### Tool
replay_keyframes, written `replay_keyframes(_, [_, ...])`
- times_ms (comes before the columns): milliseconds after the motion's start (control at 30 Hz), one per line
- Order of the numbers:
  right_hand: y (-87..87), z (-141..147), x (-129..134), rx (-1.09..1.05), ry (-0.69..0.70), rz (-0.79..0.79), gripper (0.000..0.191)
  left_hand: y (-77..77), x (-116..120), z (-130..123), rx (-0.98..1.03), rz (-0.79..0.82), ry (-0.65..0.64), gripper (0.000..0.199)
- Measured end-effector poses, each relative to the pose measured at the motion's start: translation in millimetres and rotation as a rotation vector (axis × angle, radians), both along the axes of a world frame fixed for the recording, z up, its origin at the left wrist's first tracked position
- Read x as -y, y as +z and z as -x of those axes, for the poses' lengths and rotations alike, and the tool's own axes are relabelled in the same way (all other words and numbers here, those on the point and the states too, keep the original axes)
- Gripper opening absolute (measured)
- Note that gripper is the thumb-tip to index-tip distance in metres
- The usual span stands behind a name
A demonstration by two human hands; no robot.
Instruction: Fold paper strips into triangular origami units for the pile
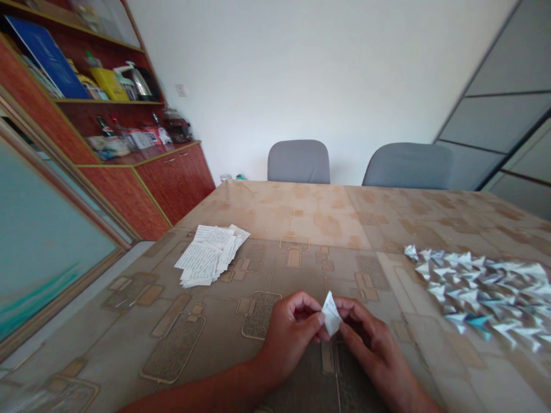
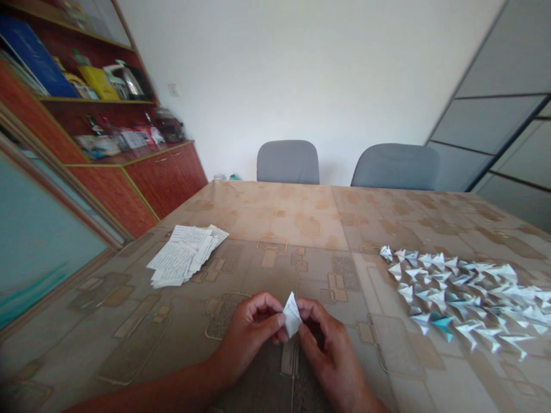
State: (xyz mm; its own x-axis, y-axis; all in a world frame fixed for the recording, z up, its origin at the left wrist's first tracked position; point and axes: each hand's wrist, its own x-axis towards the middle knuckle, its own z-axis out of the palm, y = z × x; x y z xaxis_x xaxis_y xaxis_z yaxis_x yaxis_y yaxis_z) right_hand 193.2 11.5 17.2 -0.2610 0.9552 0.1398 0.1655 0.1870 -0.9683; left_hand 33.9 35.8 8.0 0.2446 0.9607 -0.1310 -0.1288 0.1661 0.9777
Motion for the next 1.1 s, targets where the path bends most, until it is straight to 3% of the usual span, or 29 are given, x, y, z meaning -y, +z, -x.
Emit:
replay_keyframes(367, [-18.7, 0, -4, -0.015, -0.164, 0.008, 0.014, -5.5, 6, -4, 0.035, -0.142, 0.006, 0.007])
replay_keyframes(500, [-16.4, 0, -4, 0.019, -0.194, -0.018, 0.015, -7.2, 4, -4, 0.025, -0.192, 0.027, 0.018])
replay_keyframes(700, [-14.2, -1, -5, 0.0, -0.134, 0.041, 0.018, -3.8, 4, -2, -0.132, -0.256, 0.07, 0.012])
replay_keyframes(900, [-17.6, 0, -4, 0.065, -0.219, 0.032, 0.023, -4.8, 10, 0, -0.344, -0.424, 0.043, 0.017])
replay_keyframes(1000, [-17.5, 0, -4, 0.043, -0.221, 0.025, 0.023, -5.1, 8, -1, -0.282, -0.397, 0.04, 0.027])
replay_keyframes(1100, [-14.6, -1, -3, -0.012, -0.167, 0.027, 0.024, -4.4, 5, -2, -0.145, -0.364, 0.04, 0.012])
